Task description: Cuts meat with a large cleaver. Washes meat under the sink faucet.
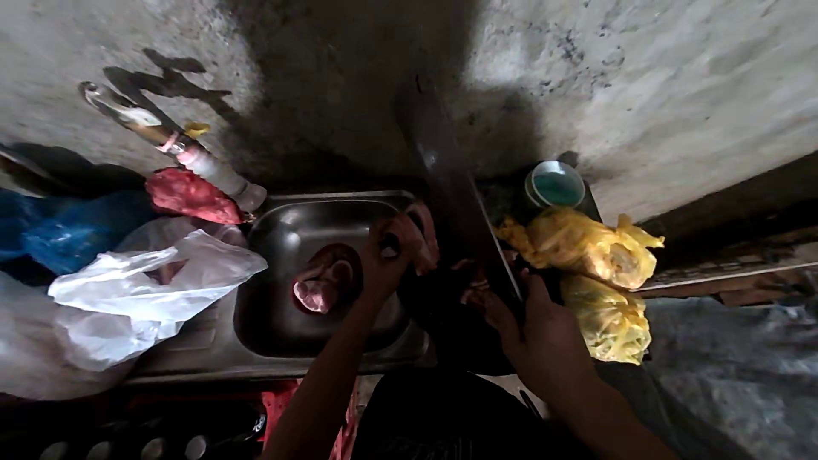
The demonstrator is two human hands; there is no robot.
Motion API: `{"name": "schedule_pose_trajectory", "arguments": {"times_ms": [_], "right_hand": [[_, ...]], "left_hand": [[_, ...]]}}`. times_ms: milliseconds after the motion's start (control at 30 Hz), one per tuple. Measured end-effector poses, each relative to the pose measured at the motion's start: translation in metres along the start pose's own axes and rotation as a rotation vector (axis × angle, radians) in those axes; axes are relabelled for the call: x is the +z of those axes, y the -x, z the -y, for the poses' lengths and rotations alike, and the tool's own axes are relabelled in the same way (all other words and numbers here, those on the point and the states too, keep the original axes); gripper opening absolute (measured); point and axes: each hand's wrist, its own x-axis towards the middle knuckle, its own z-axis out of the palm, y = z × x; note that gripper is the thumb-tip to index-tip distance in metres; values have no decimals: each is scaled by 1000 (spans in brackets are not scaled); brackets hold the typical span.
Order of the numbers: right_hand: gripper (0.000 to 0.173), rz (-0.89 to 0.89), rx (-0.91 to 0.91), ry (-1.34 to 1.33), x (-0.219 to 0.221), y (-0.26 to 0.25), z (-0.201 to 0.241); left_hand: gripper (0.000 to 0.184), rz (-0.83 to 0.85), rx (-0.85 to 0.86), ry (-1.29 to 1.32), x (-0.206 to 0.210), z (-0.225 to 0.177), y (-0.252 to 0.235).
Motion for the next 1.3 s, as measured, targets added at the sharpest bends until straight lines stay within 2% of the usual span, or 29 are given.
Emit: {"name": "schedule_pose_trajectory", "arguments": {"times_ms": [67, 200, 367, 533, 667, 800, 933, 1000, 1200, 1300], "right_hand": [[48, 65, 41, -10, 4, -1, 1], [54, 370, 207, 87, 21, -11, 0], [57, 476, 280, 113, 25, -16, -3], [57, 510, 315, 64, 10, -9, -1], [59, 531, 358, 82, 12, 6, -7], [61, 530, 382, 69, 17, 23, -12], [59, 477, 376, -22, 21, 1, -15], [59, 431, 341, -42, 34, -9, -18], [63, 498, 411, -41, 36, 20, -22], [62, 491, 381, -33, 38, 3, -29]], "left_hand": [[59, -5, -4, -7, 0, 2, 0], [61, -3, -25, -3, 1, 1, 4], [62, -7, -27, -51, 4, -4, 5], [60, 8, -29, -34, 7, -9, 9], [61, 12, -120, -61, 11, -8, 20], [62, 29, -211, -14, 9, -10, 11], [66, 158, -188, -125, 13, -15, 3], [65, 162, -220, -153, 13, -17, -1], [56, 98, -387, 44, 7, -15, -10], [54, 136, -440, 44, 6, -12, -12]]}}
